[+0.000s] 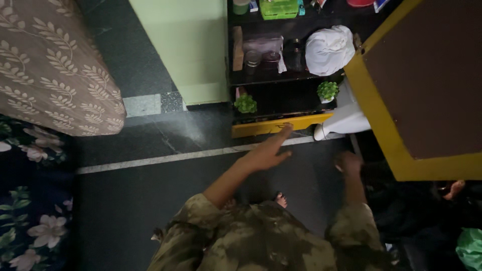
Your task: The person organizes various personal care products on shelves, moves items between different levels, and wipes a shelf surface with a cloth.
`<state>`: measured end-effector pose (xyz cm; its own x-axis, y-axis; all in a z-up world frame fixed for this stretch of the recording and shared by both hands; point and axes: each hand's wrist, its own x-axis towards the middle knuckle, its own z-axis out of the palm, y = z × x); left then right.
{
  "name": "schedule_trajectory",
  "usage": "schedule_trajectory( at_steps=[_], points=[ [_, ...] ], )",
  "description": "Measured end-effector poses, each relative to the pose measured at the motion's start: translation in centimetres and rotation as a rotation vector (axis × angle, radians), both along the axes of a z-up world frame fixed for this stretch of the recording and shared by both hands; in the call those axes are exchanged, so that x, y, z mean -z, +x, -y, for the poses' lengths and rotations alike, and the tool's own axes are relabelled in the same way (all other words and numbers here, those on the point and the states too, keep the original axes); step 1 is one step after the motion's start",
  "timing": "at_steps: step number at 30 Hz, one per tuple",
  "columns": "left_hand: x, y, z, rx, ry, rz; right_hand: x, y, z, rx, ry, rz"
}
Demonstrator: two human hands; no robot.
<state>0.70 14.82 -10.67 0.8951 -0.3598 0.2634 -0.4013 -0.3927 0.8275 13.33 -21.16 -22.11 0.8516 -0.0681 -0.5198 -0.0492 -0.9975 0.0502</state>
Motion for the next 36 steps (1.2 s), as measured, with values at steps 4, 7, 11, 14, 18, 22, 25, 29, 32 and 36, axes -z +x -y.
schedule_trajectory(
  at_steps=[4, 7, 11, 14, 18, 22, 25, 29, 32, 36],
  points=[
    [3.5, -0.8, -2.8, -0.029, 0.073, -0.132, 1.1, -1.4, -5.3, -0.72, 0.366, 0.605],
    [6.3, -1.9, -5.1, -0.064, 0.181, -0.249, 2.5, -1.9, -10.5, -0.431, 0.458, 0.294],
    [7.7, -3.7, -7.2, -0.104, 0.249, -0.293, 5.1, -6.4, -14.2, -0.169, 0.752, 0.156],
    [6.2, -4.8, -7.9, -0.189, 0.431, -0.401, 4.7, -9.1, -17.3, -0.437, 0.526, 0.294],
    [4.5, -7.2, -7.1, -0.285, 0.631, -0.485, 2.4, -12.6, -19.5, -0.633, 0.409, 0.418],
    [6.2, -8.9, -6.0, -0.315, 0.64, -0.43, 0.2, -15.6, -20.0, -0.635, 0.427, 0.298],
    [9.5, -9.2, -4.7, -0.46, 0.385, -0.209, -0.5, -18.3, -20.0, -0.809, 0.508, 0.196],
    [13.7, -8.4, -2.8, -0.775, -0.314, -0.211, -4.0, -24.9, -19.2, -0.806, 1.156, -0.234],
    [15.8, -10.2, 0.1, -0.809, -0.558, -0.229, -6.9, -29.1, -17.3, -0.686, 1.362, -0.684],
    [16.6, -13.7, 5.2, -0.795, -0.834, -0.387, -6.2, -30.9, -13.4, -0.705, 1.347, -0.489]
  ],
)
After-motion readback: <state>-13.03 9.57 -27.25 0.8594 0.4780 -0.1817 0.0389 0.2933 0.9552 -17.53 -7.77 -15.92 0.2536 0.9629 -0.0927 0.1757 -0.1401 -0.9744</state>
